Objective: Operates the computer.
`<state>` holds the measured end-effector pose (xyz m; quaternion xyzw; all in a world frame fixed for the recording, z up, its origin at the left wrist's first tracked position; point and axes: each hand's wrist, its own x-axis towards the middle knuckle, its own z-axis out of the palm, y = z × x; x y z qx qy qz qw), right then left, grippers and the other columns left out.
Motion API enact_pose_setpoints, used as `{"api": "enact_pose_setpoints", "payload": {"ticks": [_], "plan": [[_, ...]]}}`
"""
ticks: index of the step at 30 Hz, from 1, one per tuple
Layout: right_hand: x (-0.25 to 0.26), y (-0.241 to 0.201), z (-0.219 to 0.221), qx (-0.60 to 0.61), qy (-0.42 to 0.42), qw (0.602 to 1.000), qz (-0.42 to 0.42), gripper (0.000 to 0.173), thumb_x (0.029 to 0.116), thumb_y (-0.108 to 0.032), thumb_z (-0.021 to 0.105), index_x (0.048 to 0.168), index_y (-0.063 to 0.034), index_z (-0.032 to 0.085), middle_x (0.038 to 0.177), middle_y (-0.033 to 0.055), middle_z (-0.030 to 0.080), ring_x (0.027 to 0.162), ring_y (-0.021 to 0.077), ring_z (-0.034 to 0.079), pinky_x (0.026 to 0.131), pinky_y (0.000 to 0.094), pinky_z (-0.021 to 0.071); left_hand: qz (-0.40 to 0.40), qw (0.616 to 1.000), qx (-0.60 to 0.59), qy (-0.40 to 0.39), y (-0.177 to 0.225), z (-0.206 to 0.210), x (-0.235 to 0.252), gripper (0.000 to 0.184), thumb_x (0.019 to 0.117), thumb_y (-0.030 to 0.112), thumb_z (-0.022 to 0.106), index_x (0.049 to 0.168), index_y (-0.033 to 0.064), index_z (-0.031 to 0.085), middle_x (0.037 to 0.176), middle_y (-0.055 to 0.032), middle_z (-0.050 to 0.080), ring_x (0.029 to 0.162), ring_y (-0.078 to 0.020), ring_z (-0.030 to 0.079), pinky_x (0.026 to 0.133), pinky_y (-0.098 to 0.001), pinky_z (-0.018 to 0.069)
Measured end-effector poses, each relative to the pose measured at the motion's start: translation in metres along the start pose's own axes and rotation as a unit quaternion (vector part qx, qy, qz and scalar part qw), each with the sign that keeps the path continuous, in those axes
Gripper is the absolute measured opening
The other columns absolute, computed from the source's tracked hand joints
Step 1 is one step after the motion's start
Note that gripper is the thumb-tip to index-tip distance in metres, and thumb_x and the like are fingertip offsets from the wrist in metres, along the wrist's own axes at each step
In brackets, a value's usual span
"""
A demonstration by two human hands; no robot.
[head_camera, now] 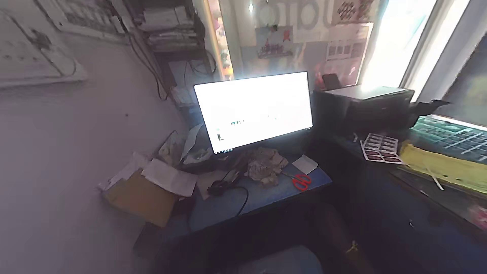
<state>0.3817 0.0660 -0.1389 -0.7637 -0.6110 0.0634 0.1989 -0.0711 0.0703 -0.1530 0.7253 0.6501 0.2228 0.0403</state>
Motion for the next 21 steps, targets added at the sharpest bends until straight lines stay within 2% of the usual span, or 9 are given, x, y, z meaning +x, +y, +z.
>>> {"api": "enact_pose_setpoints", "payload": {"ticks": [3,5,7,10,11,14,17,19,21], "plan": [[-0.004,0.0,0.0,0.012,0.012,0.999,-0.027,0.055,0.0994,-0.033,0.056,0.15,-0.0121,0.053,0.154,0.021,0.049,0.142,0.0374,0.048,0.118,0.0528,0.0389,-0.021,0.998,0.01,-0.055,0.016,-0.019,0.0,0.103,0.0744,0.061,0.082,0.156,0.011,0.044,0.162,-0.0201,0.037,0.153,-0.0409,0.029,0.124,-0.0583,0.025],[-0.009,0.0,0.002,-0.001,0.006,0.999,-0.054,0.053,0.0976,-0.032,0.058,0.145,-0.0093,0.057,0.149,0.0236,0.052,0.14,0.0395,0.05,0.116,0.0543,0.0404,-0.027,0.997,0.021,-0.066,0.012,-0.018,-0.006,0.105,0.0726,0.062,0.085,0.156,0.013,0.044,0.164,-0.0191,0.035,0.154,-0.0394,0.026,0.123,-0.0574,0.0276],[-0.004,0.001,0.005,-0.009,0.029,0.996,-0.08,0.051,0.0937,-0.033,0.059,0.138,-0.0069,0.063,0.142,0.0253,0.058,0.134,0.0421,0.054,0.112,0.0568,0.0437,0.002,0.999,0.005,-0.035,-0.002,-0.005,-0.004,0.109,0.0719,0.073,0.078,0.157,0.0149,0.042,0.164,-0.0166,0.037,0.154,-0.0369,0.029,0.123,-0.0565,0.0296],[-0.005,0.003,0.005,-0.015,0.031,0.996,-0.087,0.052,0.0943,-0.033,0.059,0.137,-0.0045,0.064,0.145,0.0288,0.055,0.136,0.0463,0.051,0.114,0.0586,0.0406,0.038,0.999,-0.017,-0.015,-0.018,0.012,0.001,0.111,0.0744,0.081,0.067,0.157,0.0115,0.042,0.162,-0.0168,0.039,0.153,-0.0379,0.031,0.124,-0.0585,0.025],[-0.006,0.004,0.005,-0.017,0.032,0.995,-0.091,0.052,0.094,-0.033,0.059,0.137,-0.0035,0.063,0.145,0.0292,0.054,0.136,0.0466,0.051,0.114,0.0583,0.0405,0.043,0.999,-0.013,-0.014,-0.021,0.015,0.002,0.108,0.0773,0.079,0.064,0.157,0.0095,0.042,0.161,-0.0188,0.04,0.152,-0.0397,0.032,0.124,-0.0595,0.0241],[-0.008,0.002,0.002,-0.032,0.025,0.995,-0.092,0.048,0.096,-0.032,0.058,0.135,-0.0045,0.065,0.143,0.0273,0.056,0.136,0.044,0.052,0.114,0.0559,0.0413,0.023,1.0,-0.009,-0.013,-0.024,0.021,0.006,0.088,0.0869,0.07,0.06,0.15,0.0093,0.05,0.154,-0.0204,0.048,0.147,-0.0401,0.04,0.121,-0.0594,0.0294],[-0.006,0.0,0.001,-0.031,0.033,0.994,-0.095,0.045,0.0945,-0.031,0.059,0.13,-0.0059,0.068,0.141,0.0268,0.058,0.133,0.0436,0.054,0.111,0.0556,0.0441,-0.012,1.0,-0.021,-0.016,-0.022,0.021,0.008,0.075,0.0967,0.06,0.054,0.15,0.0074,0.05,0.154,-0.0193,0.049,0.147,-0.0383,0.041,0.121,-0.0586,0.0303],[-0.004,0.005,0.005,-0.03,0.052,0.992,-0.112,0.044,0.0941,-0.032,0.058,0.129,-0.0077,0.069,0.14,0.0248,0.06,0.132,0.0424,0.056,0.11,0.0551,0.0456,-0.02,1.0,-0.019,-0.009,-0.022,0.023,0.008,0.069,0.1012,0.055,0.047,0.149,0.0057,0.051,0.154,-0.0204,0.049,0.147,-0.039,0.041,0.122,-0.0569,0.0306],[-0.004,0.008,0.008,-0.027,0.052,0.991,-0.118,0.045,0.0944,-0.032,0.057,0.13,-0.0078,0.069,0.14,0.0239,0.06,0.133,0.0419,0.055,0.111,0.0549,0.0452,-0.03,0.999,-0.012,-0.001,-0.024,0.025,0.007,0.067,0.1036,0.054,0.043,0.145,0.0023,0.054,0.15,-0.0235,0.052,0.143,-0.0406,0.045,0.119,-0.0566,0.0351]]}}
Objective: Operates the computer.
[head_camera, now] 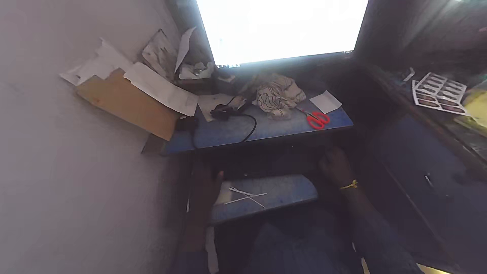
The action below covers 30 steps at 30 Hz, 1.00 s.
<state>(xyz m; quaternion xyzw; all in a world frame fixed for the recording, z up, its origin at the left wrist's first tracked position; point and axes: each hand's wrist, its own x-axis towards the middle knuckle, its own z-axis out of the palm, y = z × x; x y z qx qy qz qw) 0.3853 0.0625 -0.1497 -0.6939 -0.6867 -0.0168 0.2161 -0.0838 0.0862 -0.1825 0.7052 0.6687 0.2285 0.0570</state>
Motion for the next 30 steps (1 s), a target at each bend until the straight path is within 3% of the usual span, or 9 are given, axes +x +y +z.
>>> {"api": "enact_pose_setpoints", "payload": {"ticks": [3,6,11,13,16,19,22,27,30], "plan": [[0.001,-0.002,0.0,0.004,-0.01,1.0,0.007,0.045,0.0944,-0.031,0.059,0.131,-0.005,0.067,0.141,0.0238,0.059,0.133,0.0414,0.055,0.112,0.0548,0.0444,-0.021,1.0,0.012,0.008,-0.003,0.003,-0.001,0.067,0.1053,0.054,0.041,0.144,0.0017,0.054,0.151,-0.0239,0.051,0.143,-0.0401,0.046,0.118,-0.0581,0.0366],[0.005,-0.003,-0.001,-0.024,-0.008,0.999,0.028,0.046,0.0977,-0.033,0.055,0.135,-0.0094,0.065,0.138,0.0206,0.062,0.131,0.0378,0.057,0.111,0.0524,0.046,-0.036,0.999,0.006,0.025,-0.005,0.006,-0.001,0.068,0.1055,0.055,0.036,0.148,0.0041,0.052,0.155,-0.0221,0.048,0.146,-0.0385,0.043,0.12,-0.0587,0.0335],[0.009,-0.005,-0.003,-0.023,-0.014,0.998,0.062,0.046,0.1035,-0.035,0.049,0.137,-0.0063,0.064,0.143,0.0238,0.058,0.135,0.0405,0.054,0.114,0.0539,0.0431,-0.05,0.998,0.019,0.043,0.007,-0.01,0.001,0.064,0.1047,0.046,0.046,0.146,-0.0019,0.051,0.151,-0.0267,0.05,0.143,-0.0431,0.045,0.118,-0.0609,0.0343],[0.008,-0.005,-0.003,-0.014,-0.017,0.999,0.046,0.047,0.104,-0.036,0.047,0.135,-0.0066,0.065,0.143,0.0228,0.058,0.135,0.0393,0.054,0.113,0.0533,0.0443,-0.044,0.997,0.032,0.053,0.01,-0.013,0.001,0.067,0.1028,0.045,0.05,0.15,-0.0025,0.047,0.153,-0.0273,0.047,0.146,-0.0433,0.042,0.119,-0.0611,0.0322],[0.006,-0.006,-0.003,-0.016,-0.009,1.0,0.006,0.048,0.1031,-0.038,0.045,0.136,-0.0113,0.066,0.143,0.0191,0.06,0.134,0.0359,0.056,0.113,0.0527,0.0452,-0.005,0.995,0.039,0.091,0.009,-0.011,0.002,0.068,0.1001,0.047,0.049,0.148,-0.0023,0.049,0.153,-0.0263,0.047,0.146,-0.0419,0.042,0.119,-0.0592,0.0341],[0.008,-0.002,0.001,-0.016,-0.004,1.0,0.016,0.047,0.0985,-0.036,0.052,0.135,-0.009,0.066,0.142,0.0225,0.059,0.132,0.0387,0.057,0.11,0.0545,0.0467,-0.005,0.994,0.044,0.1,0.009,-0.009,0.001,0.061,0.1012,0.044,0.049,0.136,-0.0049,0.059,0.147,-0.0286,0.053,0.14,-0.044,0.048,0.116,-0.0594,0.0385],[0.012,-0.004,-0.003,0.028,-0.019,0.998,0.056,0.055,0.0948,-0.03,0.062,0.142,-0.003,0.058,0.149,0.0225,0.053,0.138,0.0386,0.052,0.115,0.0543,0.0425,-0.025,0.993,0.054,0.098,0.01,-0.012,-0.001,0.056,0.1026,0.042,0.049,0.132,-0.004,0.063,0.14,-0.0278,0.059,0.133,-0.0443,0.055,0.112,-0.0606,0.0421],[0.007,-0.013,-0.014,0.022,-0.024,0.994,0.102,0.062,0.0953,-0.032,0.06,0.146,0.0028,0.051,0.147,0.0261,0.054,0.137,0.0413,0.052,0.115,0.0547,0.0417,-0.051,0.991,0.056,0.111,0.004,0.0,0.0,0.059,0.1013,0.045,0.048,0.129,-0.0043,0.065,0.132,-0.0286,0.064,0.125,-0.0455,0.061,0.105,-0.0635,0.0462],[0.006,-0.009,-0.008,0.005,-0.025,0.994,0.102,0.059,0.0962,-0.032,0.058,0.146,-0.0004,0.053,0.148,0.0252,0.053,0.138,0.041,0.051,0.114,0.0554,0.0426,-0.046,0.99,0.063,0.116,0.008,-0.003,-0.002,0.057,0.1019,0.044,0.048,0.129,-0.0025,0.066,0.131,-0.0279,0.065,0.124,-0.0445,0.061,0.105,-0.0628,0.0471]]}}
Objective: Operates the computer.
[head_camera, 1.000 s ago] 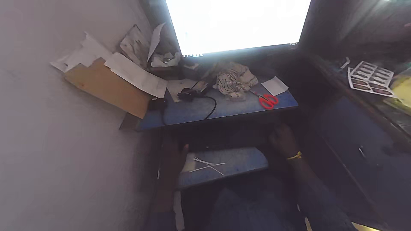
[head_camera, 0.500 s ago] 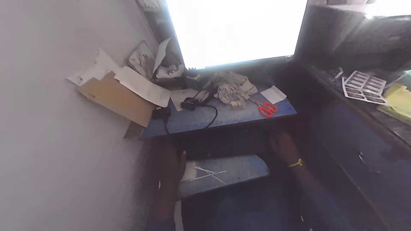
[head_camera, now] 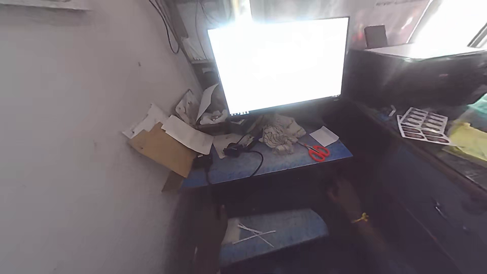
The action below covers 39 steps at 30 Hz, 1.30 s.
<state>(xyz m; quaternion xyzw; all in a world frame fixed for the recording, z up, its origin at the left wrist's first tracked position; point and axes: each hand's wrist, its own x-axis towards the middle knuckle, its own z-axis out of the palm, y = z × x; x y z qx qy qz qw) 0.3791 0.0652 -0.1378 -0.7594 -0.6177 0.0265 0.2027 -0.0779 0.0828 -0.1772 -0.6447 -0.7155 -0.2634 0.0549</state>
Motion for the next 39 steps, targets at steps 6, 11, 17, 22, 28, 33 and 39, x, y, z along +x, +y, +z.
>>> {"api": "enact_pose_setpoints", "payload": {"ticks": [6,11,17,22,28,33,39], "plan": [[0.004,0.004,0.004,0.002,-0.017,1.0,0.0,0.06,0.0958,-0.032,0.061,0.15,-0.0079,0.051,0.152,0.0207,0.05,0.14,0.0382,0.05,0.115,0.054,0.0419,0.026,0.999,0.01,0.021,-0.003,0.002,-0.001,0.055,0.1013,0.044,0.045,0.121,-0.0009,0.07,0.125,-0.026,0.068,0.118,-0.0441,0.065,0.1,-0.0625,0.05],[0.001,0.004,0.002,0.012,-0.005,1.0,-0.01,0.059,0.0949,-0.03,0.062,0.148,-0.0079,0.053,0.151,0.0213,0.052,0.14,0.0384,0.05,0.115,0.0535,0.0416,0.016,1.0,0.009,-0.004,0.003,0.001,-0.003,0.053,0.1012,0.043,0.048,0.123,0.0002,0.07,0.131,-0.0251,0.066,0.12,-0.0438,0.064,0.099,-0.0641,0.0499],[0.003,0.004,0.0,0.006,-0.012,1.0,-0.01,0.061,0.0952,-0.03,0.061,0.15,-0.0066,0.05,0.152,0.0222,0.05,0.139,0.0396,0.05,0.114,0.0548,0.0427,0.048,0.997,0.052,-0.022,0.007,0.001,-0.001,0.054,0.0994,0.047,0.05,0.12,0.0036,0.073,0.144,-0.0221,0.058,0.13,-0.0433,0.059,0.103,-0.0619,0.0492],[0.004,0.007,0.002,-0.002,-0.019,1.0,0.005,0.06,0.096,-0.032,0.06,0.15,-0.007,0.051,0.152,0.0217,0.05,0.14,0.0387,0.049,0.115,0.0524,0.0429,-0.004,0.988,0.092,-0.124,0.04,-0.026,-0.001,0.072,0.0956,0.068,0.049,0.13,0.0088,0.07,0.151,-0.0212,0.052,0.127,-0.0404,0.062,0.098,-0.0597,0.053],[0.007,0.01,0.008,-0.008,-0.022,1.0,-0.013,0.051,0.1015,-0.034,0.054,0.144,-0.0072,0.058,0.153,0.0211,0.05,0.142,0.0375,0.049,0.116,0.0524,0.0411,-0.014,0.961,0.113,-0.251,0.065,-0.04,0.01,0.076,0.0953,0.075,0.044,0.154,0.027,0.049,0.163,-0.0182,0.037,0.139,-0.0435,0.05,0.105,-0.0631,0.0455],[0.002,0.012,0.008,0.013,-0.02,0.999,-0.037,0.047,0.1017,-0.034,0.054,0.145,-0.0168,0.059,0.154,0.0158,0.051,0.143,0.0337,0.047,0.117,0.0499,0.0411,-0.028,0.945,0.134,-0.298,0.071,-0.041,0.012,0.073,0.0943,0.078,0.04,0.149,0.0316,0.056,0.168,-0.0147,0.028,0.132,-0.0462,0.055,0.104,-0.0627,0.0463],[0.001,0.014,0.009,0.018,-0.031,0.998,-0.048,0.048,0.1005,-0.034,0.055,0.145,-0.017,0.059,0.153,0.0171,0.05,0.143,0.0346,0.047,0.117,0.05,0.041,0.004,0.953,0.133,-0.272,0.065,-0.034,0.001,0.068,0.0978,0.074,0.039,0.153,0.0351,0.05,0.169,-0.0169,0.025,0.127,-0.0489,0.058,0.101,-0.0648,0.0467]]}}
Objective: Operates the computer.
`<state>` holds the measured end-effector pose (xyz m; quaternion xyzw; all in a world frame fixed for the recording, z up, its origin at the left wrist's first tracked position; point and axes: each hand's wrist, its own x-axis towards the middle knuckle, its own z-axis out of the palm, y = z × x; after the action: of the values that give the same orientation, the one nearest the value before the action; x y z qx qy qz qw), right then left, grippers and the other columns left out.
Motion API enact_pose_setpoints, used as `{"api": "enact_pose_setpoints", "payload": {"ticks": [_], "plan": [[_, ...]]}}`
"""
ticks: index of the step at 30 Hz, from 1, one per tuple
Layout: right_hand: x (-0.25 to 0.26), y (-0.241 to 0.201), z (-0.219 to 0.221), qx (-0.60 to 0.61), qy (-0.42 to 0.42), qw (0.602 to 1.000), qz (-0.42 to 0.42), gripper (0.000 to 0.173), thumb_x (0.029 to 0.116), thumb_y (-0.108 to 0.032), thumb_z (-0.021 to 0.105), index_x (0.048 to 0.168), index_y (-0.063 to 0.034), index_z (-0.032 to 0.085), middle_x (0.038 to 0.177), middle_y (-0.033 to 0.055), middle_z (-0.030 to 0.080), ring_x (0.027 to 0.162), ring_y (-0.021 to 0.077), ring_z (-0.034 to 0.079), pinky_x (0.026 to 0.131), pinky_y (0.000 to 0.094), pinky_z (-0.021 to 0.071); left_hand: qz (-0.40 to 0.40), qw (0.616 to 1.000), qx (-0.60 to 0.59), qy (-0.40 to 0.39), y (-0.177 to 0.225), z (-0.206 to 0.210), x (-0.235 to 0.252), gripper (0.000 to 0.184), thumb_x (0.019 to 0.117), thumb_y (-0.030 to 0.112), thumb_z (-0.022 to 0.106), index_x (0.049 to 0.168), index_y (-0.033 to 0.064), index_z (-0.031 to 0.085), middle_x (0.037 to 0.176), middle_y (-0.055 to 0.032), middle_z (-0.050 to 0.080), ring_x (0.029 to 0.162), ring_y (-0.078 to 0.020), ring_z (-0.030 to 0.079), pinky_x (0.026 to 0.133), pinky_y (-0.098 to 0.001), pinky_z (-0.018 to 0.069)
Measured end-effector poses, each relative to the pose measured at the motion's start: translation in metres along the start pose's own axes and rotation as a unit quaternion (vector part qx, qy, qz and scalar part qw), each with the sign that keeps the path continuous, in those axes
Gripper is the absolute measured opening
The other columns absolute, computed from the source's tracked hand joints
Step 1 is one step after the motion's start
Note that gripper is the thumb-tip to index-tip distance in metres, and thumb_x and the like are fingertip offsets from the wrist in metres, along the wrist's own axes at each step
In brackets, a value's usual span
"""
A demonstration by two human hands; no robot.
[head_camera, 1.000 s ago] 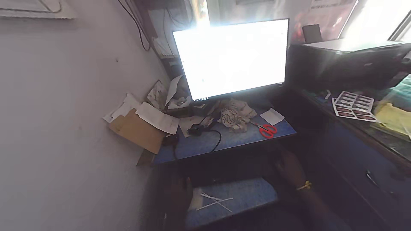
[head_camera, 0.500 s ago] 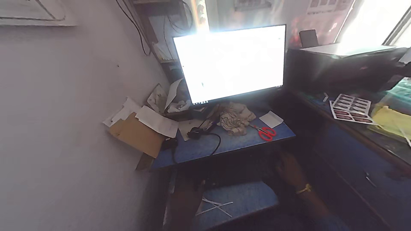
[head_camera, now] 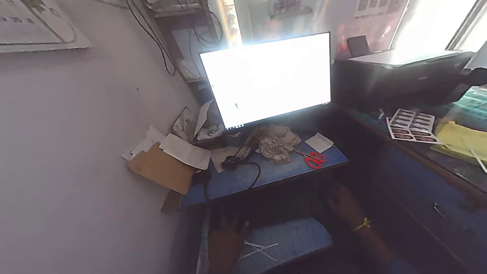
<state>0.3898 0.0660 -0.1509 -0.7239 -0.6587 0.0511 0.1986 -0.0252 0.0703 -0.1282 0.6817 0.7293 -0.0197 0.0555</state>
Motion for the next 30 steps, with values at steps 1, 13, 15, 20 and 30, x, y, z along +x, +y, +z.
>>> {"api": "enact_pose_setpoints", "payload": {"ticks": [1,13,15,20,30], "plan": [[-0.001,-0.001,-0.001,0.001,-0.007,1.0,0.001,0.048,0.1005,-0.033,0.056,0.144,-0.0144,0.06,0.153,0.0187,0.05,0.143,0.0358,0.047,0.117,0.0506,0.0402,0.008,1.0,0.002,0.014,-0.001,0.003,-0.004,0.067,0.099,0.071,0.04,0.151,0.0317,0.052,0.168,-0.017,0.028,0.129,-0.0482,0.057,0.101,-0.0646,0.0471],[0.0,-0.015,-0.003,-0.035,0.024,0.999,-0.027,0.053,0.1032,-0.037,0.048,0.14,-0.0014,0.06,0.145,0.0261,0.056,0.137,0.0445,0.051,0.116,0.0582,0.0396,0.072,0.996,-0.038,0.042,-0.029,0.012,-0.018,0.054,0.1019,0.046,0.047,0.149,0.0203,0.054,0.165,-0.0171,0.034,0.143,-0.0432,0.044,0.11,-0.0646,0.0397],[0.0,-0.013,-0.003,-0.038,0.022,0.998,-0.036,0.05,0.1029,-0.033,0.049,0.142,-0.0034,0.059,0.147,0.0259,0.055,0.138,0.0451,0.05,0.115,0.0589,0.0398,0.072,0.994,-0.052,0.068,-0.036,0.013,-0.014,0.053,0.0994,0.041,0.052,0.146,0.0155,0.057,0.163,-0.0178,0.038,0.141,-0.041,0.047,0.107,-0.0614,0.0441],[0.001,-0.003,0.004,-0.042,0.032,0.997,-0.056,0.05,0.1045,-0.037,0.047,0.142,-0.007,0.059,0.148,0.0221,0.055,0.139,0.0424,0.05,0.116,0.0575,0.0397,0.049,0.994,-0.057,0.077,-0.04,-0.004,-0.012,0.038,0.0987,0.025,0.061,0.134,0.0106,0.065,0.158,-0.0162,0.044,0.123,-0.0411,0.062,0.096,-0.0582,0.0536],[0.001,-0.005,0.001,-0.021,0.019,0.999,-0.023,0.051,0.1021,-0.036,0.052,0.144,-0.009,0.058,0.151,0.0237,0.051,0.142,0.0434,0.046,0.117,0.0579,0.0378,0.038,0.996,-0.068,0.033,-0.036,-0.015,-0.013,0.044,0.0996,0.034,0.058,0.142,0.0222,0.062,0.167,-0.0135,0.029,0.126,-0.0434,0.058,0.096,-0.0615,0.052]]}}
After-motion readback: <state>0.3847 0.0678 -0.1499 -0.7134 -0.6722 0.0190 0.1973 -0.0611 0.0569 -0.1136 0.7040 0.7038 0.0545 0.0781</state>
